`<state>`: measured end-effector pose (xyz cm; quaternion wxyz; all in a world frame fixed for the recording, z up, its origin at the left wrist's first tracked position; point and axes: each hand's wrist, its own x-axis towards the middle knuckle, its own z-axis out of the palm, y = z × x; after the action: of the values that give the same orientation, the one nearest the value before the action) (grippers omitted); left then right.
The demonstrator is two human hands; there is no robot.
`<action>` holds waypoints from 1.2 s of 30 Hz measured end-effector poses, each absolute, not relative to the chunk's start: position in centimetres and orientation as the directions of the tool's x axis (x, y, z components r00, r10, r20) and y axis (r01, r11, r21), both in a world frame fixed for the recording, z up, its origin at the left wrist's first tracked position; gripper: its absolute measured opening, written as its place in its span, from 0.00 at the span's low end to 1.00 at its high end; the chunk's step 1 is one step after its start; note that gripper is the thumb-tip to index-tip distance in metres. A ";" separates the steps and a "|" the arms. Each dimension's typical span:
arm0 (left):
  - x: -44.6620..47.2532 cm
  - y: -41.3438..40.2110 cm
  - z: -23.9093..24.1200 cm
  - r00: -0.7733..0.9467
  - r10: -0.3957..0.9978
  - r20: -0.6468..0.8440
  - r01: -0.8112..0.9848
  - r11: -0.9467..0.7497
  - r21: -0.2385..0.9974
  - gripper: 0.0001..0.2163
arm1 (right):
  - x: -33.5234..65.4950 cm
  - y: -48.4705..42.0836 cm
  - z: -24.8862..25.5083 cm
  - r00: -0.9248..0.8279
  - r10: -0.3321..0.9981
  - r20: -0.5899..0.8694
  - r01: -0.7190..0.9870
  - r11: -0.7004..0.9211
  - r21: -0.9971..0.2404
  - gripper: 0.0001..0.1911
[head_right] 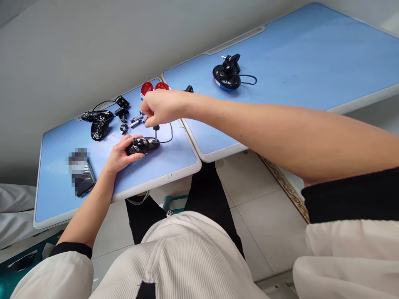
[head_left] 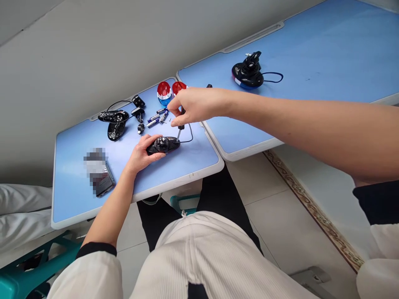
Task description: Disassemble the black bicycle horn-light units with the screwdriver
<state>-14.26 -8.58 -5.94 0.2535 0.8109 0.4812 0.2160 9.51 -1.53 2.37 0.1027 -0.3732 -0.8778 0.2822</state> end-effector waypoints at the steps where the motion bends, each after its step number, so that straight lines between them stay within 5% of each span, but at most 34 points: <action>1: -14.3 -8.6 -5.9 0.443 0.890 0.105 0.674 -0.408 0.615 0.25 | 9.3 -1.7 2.6 -0.722 0.691 -0.027 0.578 0.582 -0.573 0.13; 11: -14.3 -8.4 -6.3 0.455 0.879 0.146 0.661 -0.443 0.606 0.24 | 8.5 -3.2 4.0 -0.858 0.509 -0.065 0.477 0.744 -0.468 0.06; 19: -14.2 -8.7 -6.1 0.452 0.883 0.129 0.658 -0.428 0.620 0.27 | 8.9 -2.1 3.3 -0.655 0.756 -0.004 0.631 0.543 -0.554 0.13; 36: -14.1 -9.8 -6.5 0.516 0.842 0.156 0.623 -0.494 0.606 0.25 | 10.8 -6.0 3.6 -0.383 0.921 0.075 0.539 0.289 -0.791 0.09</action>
<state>-14.13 -9.80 -6.50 0.2461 0.8351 0.4388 0.2226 10.83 -5.96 3.62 0.2735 -0.4836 -0.7546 0.3491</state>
